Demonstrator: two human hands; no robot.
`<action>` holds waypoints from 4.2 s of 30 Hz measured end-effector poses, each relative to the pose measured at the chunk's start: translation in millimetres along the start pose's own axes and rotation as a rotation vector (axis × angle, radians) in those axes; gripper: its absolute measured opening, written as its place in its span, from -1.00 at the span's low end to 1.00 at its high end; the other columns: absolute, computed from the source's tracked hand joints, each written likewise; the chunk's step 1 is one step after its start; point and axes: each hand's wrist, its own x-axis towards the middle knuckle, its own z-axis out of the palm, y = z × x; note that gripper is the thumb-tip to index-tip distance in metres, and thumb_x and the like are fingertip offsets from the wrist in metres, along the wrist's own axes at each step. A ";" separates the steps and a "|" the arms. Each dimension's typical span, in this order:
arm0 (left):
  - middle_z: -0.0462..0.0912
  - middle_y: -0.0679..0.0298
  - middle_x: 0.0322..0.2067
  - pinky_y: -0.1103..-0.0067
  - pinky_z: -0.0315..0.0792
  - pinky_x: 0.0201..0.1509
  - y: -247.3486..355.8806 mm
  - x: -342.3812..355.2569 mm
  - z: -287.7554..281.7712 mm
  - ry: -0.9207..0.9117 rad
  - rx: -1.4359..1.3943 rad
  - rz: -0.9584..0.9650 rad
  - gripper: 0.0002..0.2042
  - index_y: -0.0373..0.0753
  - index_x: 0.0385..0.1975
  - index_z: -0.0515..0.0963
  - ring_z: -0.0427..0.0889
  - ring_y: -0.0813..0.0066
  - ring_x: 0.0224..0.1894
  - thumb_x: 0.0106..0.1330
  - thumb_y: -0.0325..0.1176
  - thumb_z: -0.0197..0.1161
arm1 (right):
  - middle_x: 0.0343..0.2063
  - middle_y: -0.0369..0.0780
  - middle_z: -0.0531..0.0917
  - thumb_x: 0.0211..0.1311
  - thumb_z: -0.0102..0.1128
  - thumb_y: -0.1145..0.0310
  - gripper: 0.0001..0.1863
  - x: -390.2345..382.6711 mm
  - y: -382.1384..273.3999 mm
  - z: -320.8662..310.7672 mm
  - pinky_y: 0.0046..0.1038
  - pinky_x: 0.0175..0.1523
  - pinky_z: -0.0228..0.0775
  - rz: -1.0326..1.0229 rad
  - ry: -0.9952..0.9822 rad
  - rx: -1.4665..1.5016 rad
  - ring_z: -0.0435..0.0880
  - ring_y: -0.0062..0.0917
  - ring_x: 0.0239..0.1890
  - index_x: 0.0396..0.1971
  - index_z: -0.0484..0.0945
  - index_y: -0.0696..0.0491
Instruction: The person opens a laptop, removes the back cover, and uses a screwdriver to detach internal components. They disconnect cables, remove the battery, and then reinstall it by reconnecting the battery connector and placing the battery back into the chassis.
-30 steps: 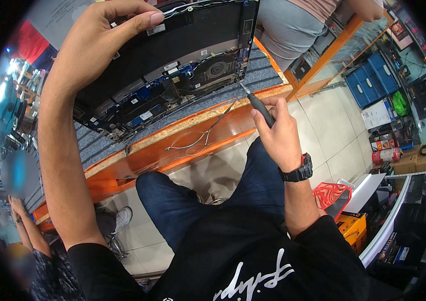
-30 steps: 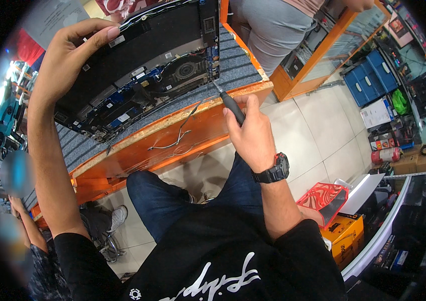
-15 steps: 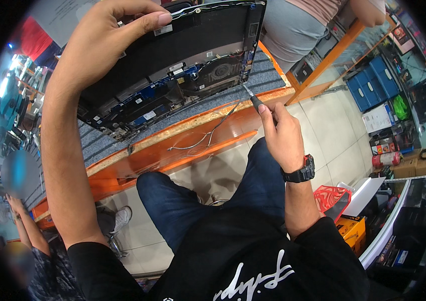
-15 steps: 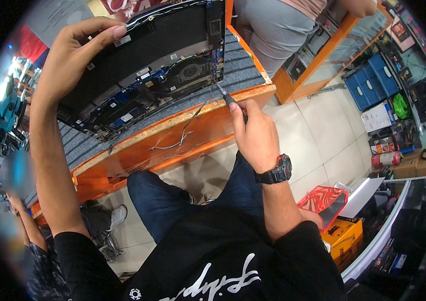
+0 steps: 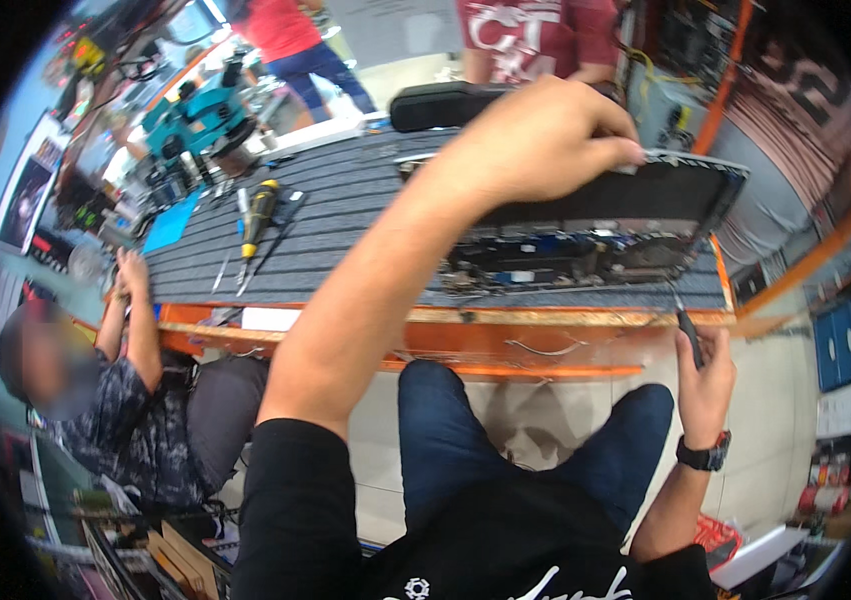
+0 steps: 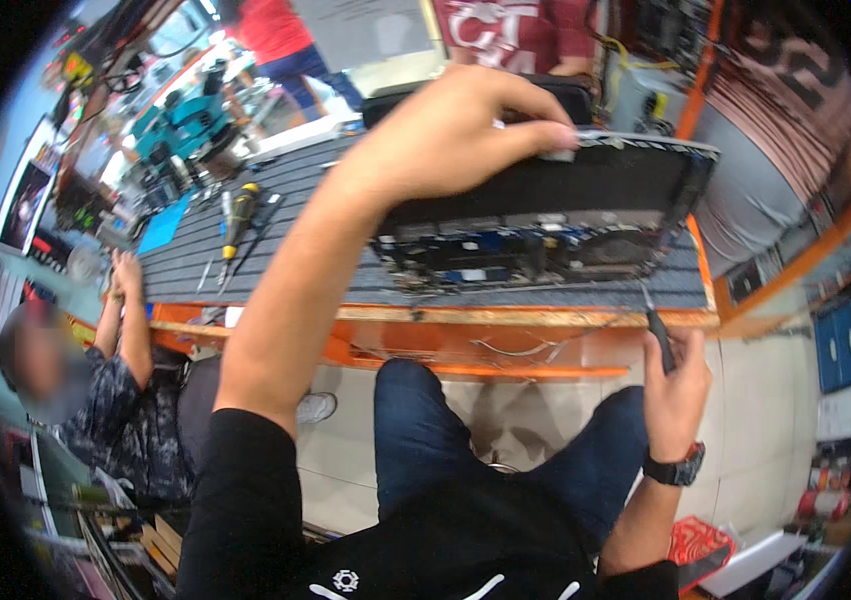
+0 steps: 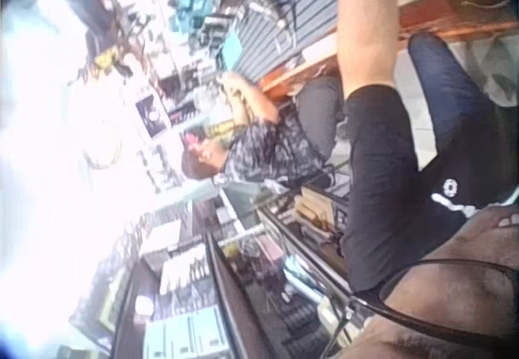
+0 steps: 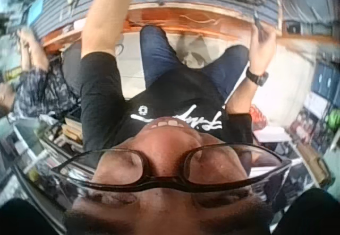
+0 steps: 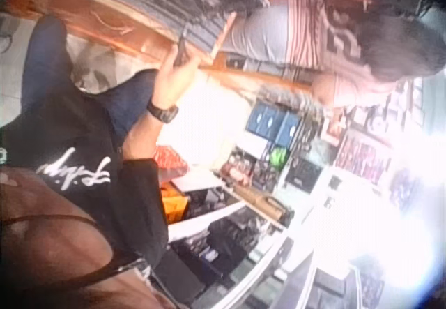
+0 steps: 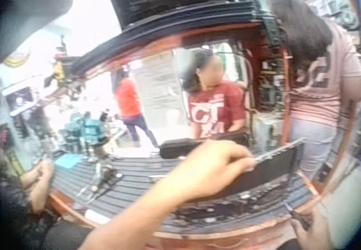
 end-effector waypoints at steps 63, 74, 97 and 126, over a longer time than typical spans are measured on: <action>0.78 0.10 -0.35 0.29 0.62 -0.08 21.1 -2.8 -22.1 -0.076 0.335 -0.187 -0.56 -0.10 -0.20 0.79 0.78 0.13 -0.25 0.30 0.16 0.30 | -0.42 -0.39 0.46 0.57 0.06 0.24 -0.59 4.4 55.9 -81.3 -0.67 -0.40 0.16 0.002 0.099 0.173 0.31 -0.79 -0.49 0.25 0.46 0.16; 0.74 0.20 -0.15 0.49 0.49 0.07 32.9 -61.8 -109.6 0.422 0.065 -0.355 -0.53 -0.21 0.05 0.69 0.63 0.45 -0.05 0.49 0.09 0.18 | -0.48 -0.43 0.31 0.57 0.07 0.16 -0.58 33.1 66.3 -56.5 -0.66 -0.44 0.08 0.197 0.142 0.582 0.20 -0.80 -0.52 0.23 0.46 0.13; 0.73 0.00 -0.11 0.17 0.54 0.14 -337.9 -165.4 -37.4 0.194 0.626 -0.864 -0.74 -0.16 -0.17 0.74 0.68 0.00 0.04 0.27 -0.15 0.36 | -0.51 -0.40 0.34 0.59 0.06 0.15 -0.69 139.8 99.3 15.1 -0.65 -0.46 0.07 0.008 0.348 0.432 0.23 -0.77 -0.49 -0.01 0.46 0.12; 0.78 0.05 -0.19 0.17 0.57 0.10 -345.6 -157.6 -50.3 0.288 0.515 -0.913 -0.72 -0.25 -0.20 0.74 0.74 -0.01 -0.06 0.26 -0.19 0.32 | -0.52 -0.40 0.34 0.61 0.02 0.16 -0.69 140.6 103.9 11.8 -0.65 -0.44 0.05 -0.026 0.347 0.431 0.24 -0.76 -0.50 0.01 0.47 0.12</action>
